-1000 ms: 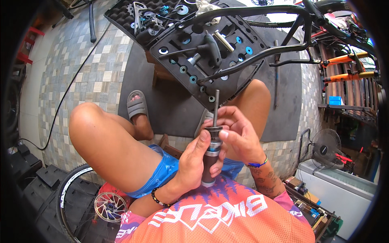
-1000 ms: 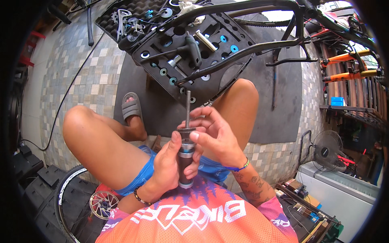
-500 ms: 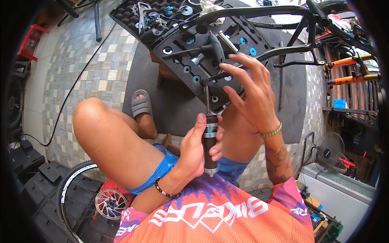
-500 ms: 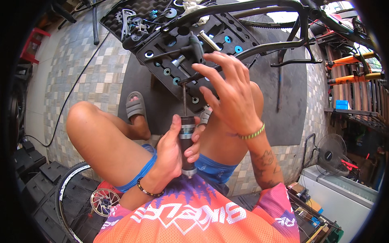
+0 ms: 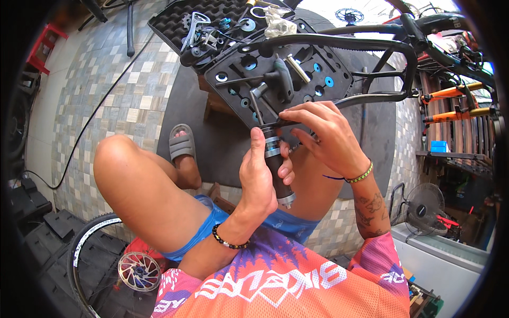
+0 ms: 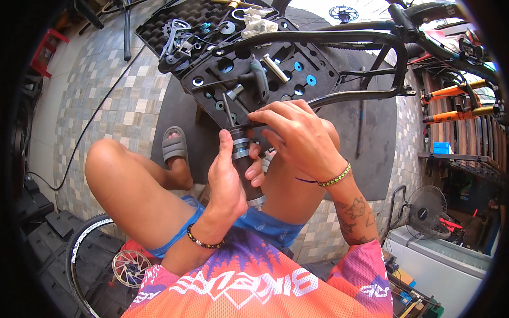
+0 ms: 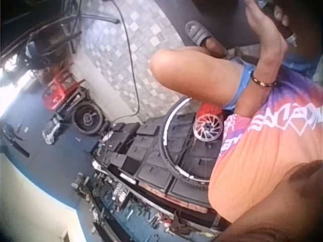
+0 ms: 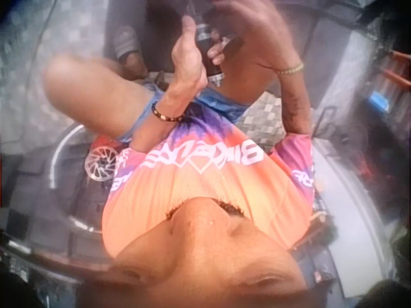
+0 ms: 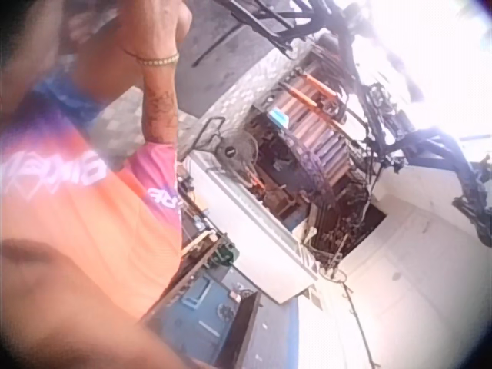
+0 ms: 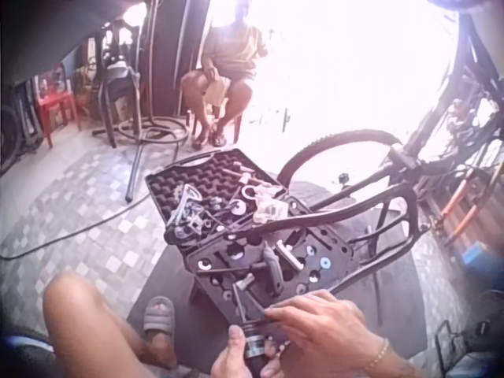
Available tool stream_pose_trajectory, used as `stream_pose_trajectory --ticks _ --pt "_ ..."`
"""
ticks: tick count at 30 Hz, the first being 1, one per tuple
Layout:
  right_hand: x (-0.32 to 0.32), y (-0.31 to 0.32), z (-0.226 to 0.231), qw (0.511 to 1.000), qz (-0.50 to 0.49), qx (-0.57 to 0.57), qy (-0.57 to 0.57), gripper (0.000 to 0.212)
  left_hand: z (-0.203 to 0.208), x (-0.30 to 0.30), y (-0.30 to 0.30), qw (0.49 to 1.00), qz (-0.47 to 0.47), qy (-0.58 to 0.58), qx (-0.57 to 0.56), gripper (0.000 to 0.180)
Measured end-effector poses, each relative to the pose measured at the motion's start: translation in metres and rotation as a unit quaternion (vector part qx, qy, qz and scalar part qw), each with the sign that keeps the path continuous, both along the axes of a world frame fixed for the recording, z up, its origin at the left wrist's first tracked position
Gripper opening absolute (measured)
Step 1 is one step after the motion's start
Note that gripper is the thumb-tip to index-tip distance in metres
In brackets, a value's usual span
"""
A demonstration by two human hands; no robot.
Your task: The person sits on the floor and assembles a bicycle frame by inserting bearings, washers, and a bottom bracket axle into the frame's bottom bracket shell. They use a T-handle tool to tighten the axle and handle various small parts from a foam-lined tray.
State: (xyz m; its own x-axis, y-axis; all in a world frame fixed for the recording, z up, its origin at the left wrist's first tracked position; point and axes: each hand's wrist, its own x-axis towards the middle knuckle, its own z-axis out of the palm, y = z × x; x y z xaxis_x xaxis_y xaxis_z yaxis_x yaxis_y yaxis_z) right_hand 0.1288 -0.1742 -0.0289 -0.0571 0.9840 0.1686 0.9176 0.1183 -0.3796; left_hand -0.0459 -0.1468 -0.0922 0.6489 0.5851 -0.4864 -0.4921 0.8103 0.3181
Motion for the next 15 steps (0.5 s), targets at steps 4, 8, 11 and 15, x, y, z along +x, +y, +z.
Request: stream_pose_trajectory --ticks 4,8,11,15 --pt "0.002 0.003 -0.002 1.000 -0.002 -0.011 0.006 0.033 -0.006 -0.005 0.002 1.000 -0.001 -0.013 0.014 0.058" --pt "0.000 0.002 -0.001 1.000 -0.004 0.012 -0.002 0.032 -0.004 -0.011 0.000 1.000 -0.003 -0.027 0.003 0.053" --pt "0.000 -0.002 -0.003 1.000 -0.006 0.021 -0.010 0.032 -0.006 -0.016 -0.001 0.999 -0.021 -0.023 -0.007 0.050" --pt "0.000 -0.003 -0.001 1.000 -0.008 -0.023 0.017 0.032 -0.003 -0.016 0.002 1.000 -0.019 -0.013 -0.020 0.044"
